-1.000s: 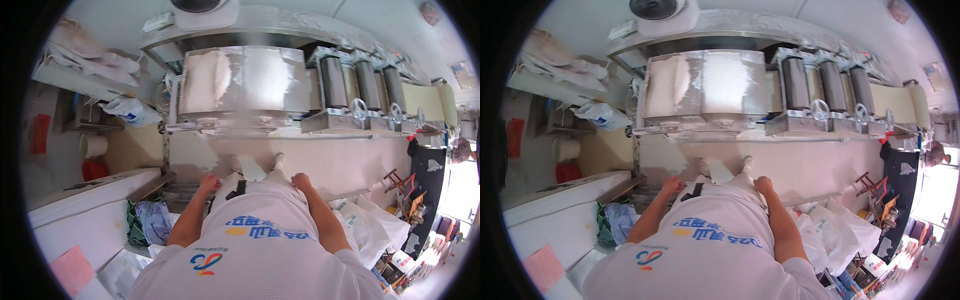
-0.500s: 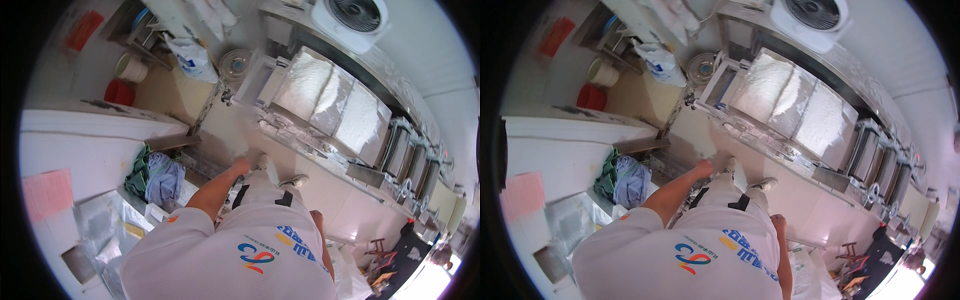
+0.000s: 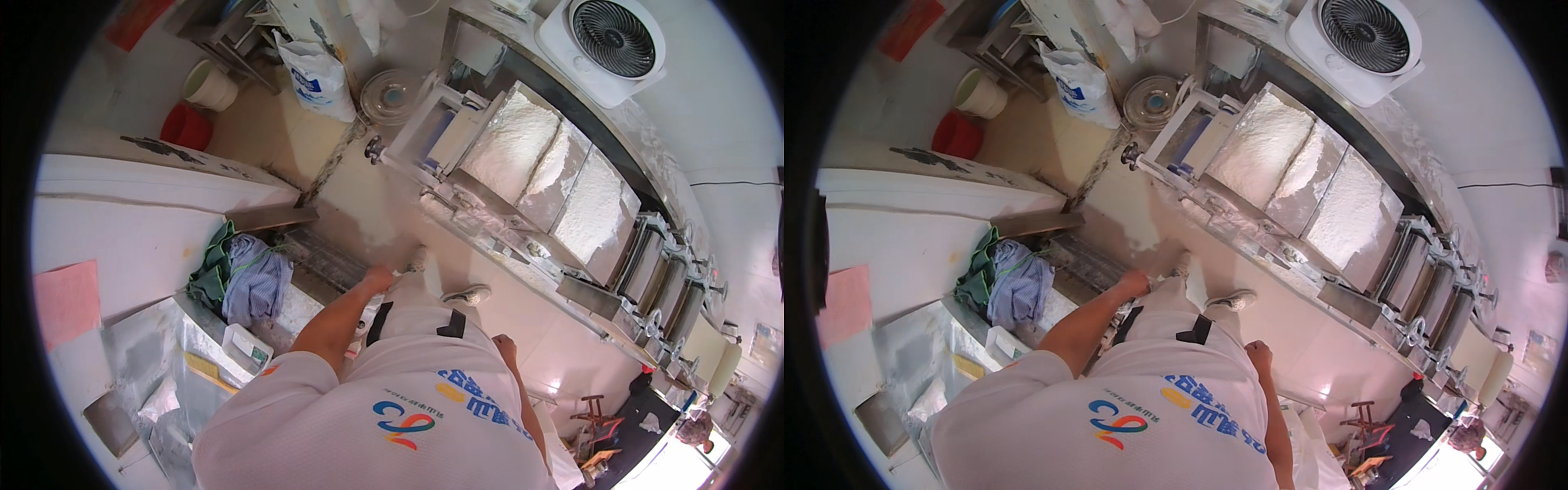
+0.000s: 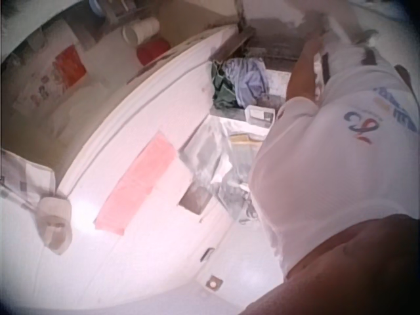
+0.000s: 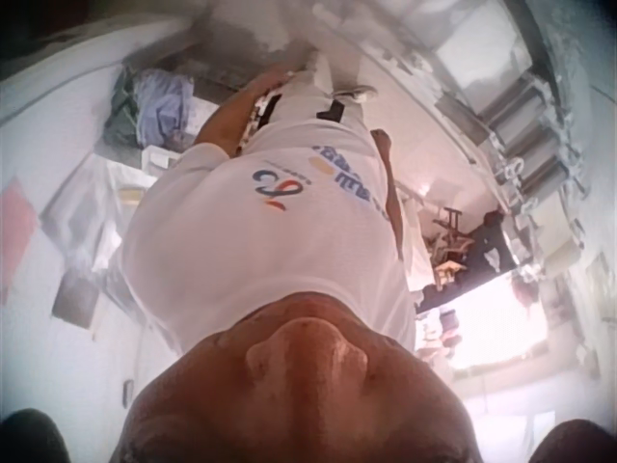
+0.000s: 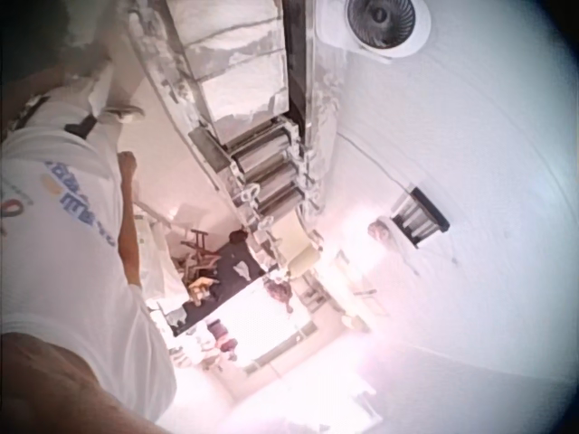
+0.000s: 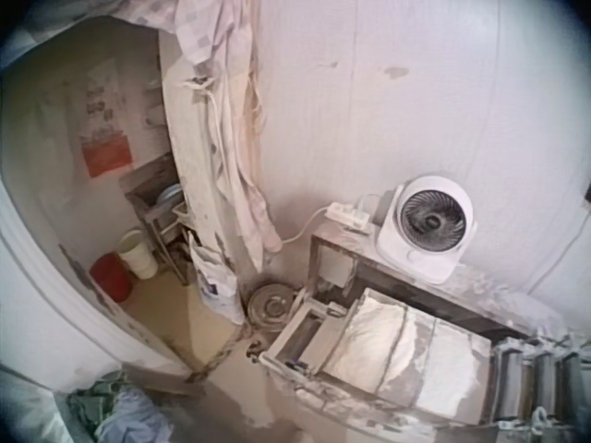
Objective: The person operates a noodle-making machine by adjusting the thickness rollers with hand wheels and feeding a large roll of dough onto the intake conveyor.
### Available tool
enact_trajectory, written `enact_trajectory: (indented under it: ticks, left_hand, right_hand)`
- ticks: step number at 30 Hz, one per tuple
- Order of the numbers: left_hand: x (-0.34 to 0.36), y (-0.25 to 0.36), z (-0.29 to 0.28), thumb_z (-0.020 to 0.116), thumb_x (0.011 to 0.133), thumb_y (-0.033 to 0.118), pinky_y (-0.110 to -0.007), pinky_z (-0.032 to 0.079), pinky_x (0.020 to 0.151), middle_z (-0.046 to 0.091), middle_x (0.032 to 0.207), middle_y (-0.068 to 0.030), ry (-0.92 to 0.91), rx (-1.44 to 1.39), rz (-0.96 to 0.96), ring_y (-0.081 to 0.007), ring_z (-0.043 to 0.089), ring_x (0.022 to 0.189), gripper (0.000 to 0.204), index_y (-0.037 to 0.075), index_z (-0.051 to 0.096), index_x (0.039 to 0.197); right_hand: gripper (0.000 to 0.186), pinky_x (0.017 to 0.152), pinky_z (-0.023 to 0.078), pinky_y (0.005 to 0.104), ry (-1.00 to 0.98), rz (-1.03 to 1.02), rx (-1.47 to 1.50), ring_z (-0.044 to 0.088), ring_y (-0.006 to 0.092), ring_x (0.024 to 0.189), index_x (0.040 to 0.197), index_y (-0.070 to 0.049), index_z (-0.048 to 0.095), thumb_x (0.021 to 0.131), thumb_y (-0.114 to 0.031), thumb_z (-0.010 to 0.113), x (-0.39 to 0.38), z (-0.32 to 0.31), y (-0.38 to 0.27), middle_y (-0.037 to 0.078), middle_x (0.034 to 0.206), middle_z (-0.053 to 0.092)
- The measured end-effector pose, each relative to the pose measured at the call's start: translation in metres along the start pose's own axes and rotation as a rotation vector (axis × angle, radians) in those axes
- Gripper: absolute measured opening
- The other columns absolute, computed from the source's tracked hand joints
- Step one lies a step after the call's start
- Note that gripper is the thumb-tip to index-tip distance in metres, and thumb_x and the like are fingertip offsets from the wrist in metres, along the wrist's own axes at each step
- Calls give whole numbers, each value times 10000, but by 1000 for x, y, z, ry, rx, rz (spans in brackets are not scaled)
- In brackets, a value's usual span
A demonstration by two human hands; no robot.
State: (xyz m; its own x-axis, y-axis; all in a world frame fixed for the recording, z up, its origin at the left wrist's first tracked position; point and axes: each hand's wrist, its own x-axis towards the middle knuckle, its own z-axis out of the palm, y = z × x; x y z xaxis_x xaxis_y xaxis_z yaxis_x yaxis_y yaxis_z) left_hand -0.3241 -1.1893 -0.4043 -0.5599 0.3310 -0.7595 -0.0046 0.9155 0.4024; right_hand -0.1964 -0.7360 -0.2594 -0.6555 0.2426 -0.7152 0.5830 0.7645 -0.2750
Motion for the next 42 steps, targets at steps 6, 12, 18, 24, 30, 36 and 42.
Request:
enact_trajectory:
  ticks: [6,12,18,24,30,36,42]
  left_hand:
    - [1,-35,-10,739,776,175,-474,604,759,758,919,-149,-72,-81,-73,-351,746,904,194,81,782,941]
    - [7,-37,-21,757,721,167,-462,610,696,761,916,-128,-49,165,22,-339,748,892,154,141,802,867]
    - [21,0,-23,696,820,249,-378,598,608,725,674,-18,-8,287,160,-197,724,615,139,143,786,808]
    - [43,5,1,701,814,229,-404,604,662,743,725,-80,-78,-190,-97,-259,740,674,149,111,793,808]
    - [27,-2,-19,636,880,195,-367,601,612,754,716,-89,19,327,303,-205,740,621,211,75,764,763]
    - [27,-25,-31,702,821,167,-392,605,694,764,814,-86,-74,325,270,-245,747,744,109,92,782,823]
    - [28,-18,-28,817,710,222,-434,603,805,771,940,-117,-44,229,31,-298,757,896,168,143,820,859]
  right_hand:
    - [246,827,573,457,9,45,56,733,356,883,905,-56,775,864,-260,644,-8,-1,-15,186,909,762]
    - [253,832,573,454,26,42,80,735,355,889,914,-57,779,861,-269,651,-14,4,-16,187,917,763]
    - [260,850,570,459,45,44,87,735,354,897,908,-59,782,858,-279,652,-14,12,-6,183,921,764]
    - [255,839,573,458,57,45,98,734,358,880,911,-57,781,855,-272,656,-17,14,-7,183,909,764]
    - [254,805,579,447,61,49,135,739,334,829,917,-45,776,863,-263,656,-21,11,-9,180,866,761]
    - [300,797,587,436,29,89,152,754,328,870,948,-55,791,860,-319,678,-20,7,-12,200,882,765]
    - [280,793,584,434,50,42,159,749,323,851,934,-52,786,861,-296,669,-17,9,-10,187,866,763]
